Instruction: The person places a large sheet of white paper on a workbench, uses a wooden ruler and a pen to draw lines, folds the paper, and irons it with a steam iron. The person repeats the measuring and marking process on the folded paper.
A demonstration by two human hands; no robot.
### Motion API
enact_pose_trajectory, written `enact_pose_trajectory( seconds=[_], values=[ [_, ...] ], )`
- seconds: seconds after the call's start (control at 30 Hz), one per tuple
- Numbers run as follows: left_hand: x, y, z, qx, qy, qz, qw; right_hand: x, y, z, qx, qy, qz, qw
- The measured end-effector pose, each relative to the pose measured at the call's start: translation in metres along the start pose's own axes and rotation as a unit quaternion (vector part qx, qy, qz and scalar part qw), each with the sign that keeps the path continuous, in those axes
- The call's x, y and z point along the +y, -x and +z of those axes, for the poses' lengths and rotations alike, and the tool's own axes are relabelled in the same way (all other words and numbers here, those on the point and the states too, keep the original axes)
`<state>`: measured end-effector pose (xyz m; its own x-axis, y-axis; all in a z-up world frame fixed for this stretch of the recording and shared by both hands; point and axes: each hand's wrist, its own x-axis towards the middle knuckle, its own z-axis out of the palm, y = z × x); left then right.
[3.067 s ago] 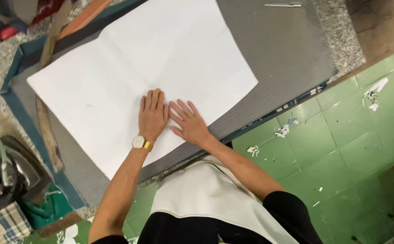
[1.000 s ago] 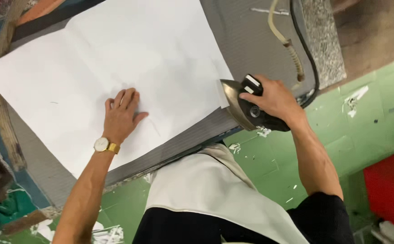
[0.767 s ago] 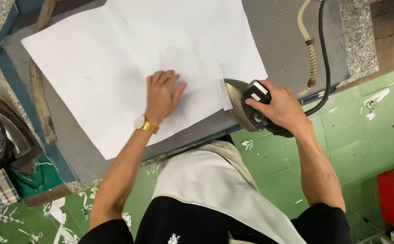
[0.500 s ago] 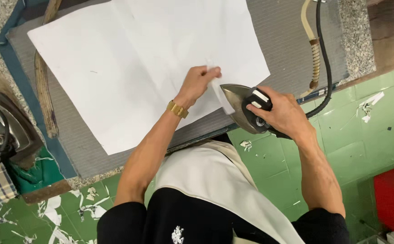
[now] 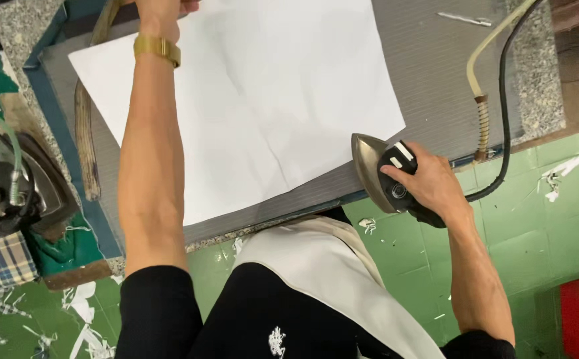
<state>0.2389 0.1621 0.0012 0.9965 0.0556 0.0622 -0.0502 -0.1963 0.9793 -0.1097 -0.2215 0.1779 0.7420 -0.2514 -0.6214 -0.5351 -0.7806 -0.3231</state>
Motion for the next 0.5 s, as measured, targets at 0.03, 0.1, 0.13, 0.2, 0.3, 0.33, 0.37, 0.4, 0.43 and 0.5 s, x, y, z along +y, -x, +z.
enact_pose_trajectory(
  seconds=[0.03, 0.1, 0.13, 0.2, 0.3, 0.33, 0.37, 0.4, 0.43, 0.5],
  values=[
    [0.005, 0.021, -0.010, -0.014, -0.048, 0.041, 0.998, -0.002, -0.001, 0.003, 0.000, 0.003, -0.010, 1.000],
    [0.018, 0.063, -0.022, -0.027, -0.099, 0.076, 0.992, -0.007, -0.007, 0.003, -0.005, 0.006, -0.021, 1.000],
    [0.023, 0.091, -0.029, -0.042, -0.147, 0.111, 0.982, -0.009, -0.008, 0.005, -0.015, 0.003, -0.019, 1.000],
    [0.023, 0.143, -0.043, -0.053, -0.199, 0.139, 0.969, -0.015, -0.011, 0.011, -0.032, 0.002, -0.020, 0.999],
    [0.016, 0.209, -0.056, -0.046, -0.314, 0.190, 0.929, -0.021, -0.011, 0.019, -0.025, 0.009, -0.053, 0.998],
    [0.019, 0.224, -0.059, -0.063, -0.330, 0.224, 0.915, -0.028, -0.010, 0.021, -0.027, 0.015, -0.066, 0.997],
    [0.022, 0.240, -0.063, -0.080, -0.346, 0.257, 0.899, -0.034, -0.010, 0.023, -0.030, 0.020, -0.079, 0.996],
    [0.020, 0.248, -0.061, -0.083, -0.345, 0.252, 0.900, -0.038, -0.010, 0.028, -0.035, 0.022, -0.076, 0.996],
    [0.020, 0.257, -0.058, -0.112, -0.354, 0.270, 0.888, -0.042, -0.009, 0.033, -0.038, 0.032, -0.091, 0.995],
    [0.014, 0.264, -0.053, -0.135, -0.362, 0.290, 0.876, -0.060, -0.008, 0.041, -0.039, 0.046, -0.111, 0.992]
  ],
)
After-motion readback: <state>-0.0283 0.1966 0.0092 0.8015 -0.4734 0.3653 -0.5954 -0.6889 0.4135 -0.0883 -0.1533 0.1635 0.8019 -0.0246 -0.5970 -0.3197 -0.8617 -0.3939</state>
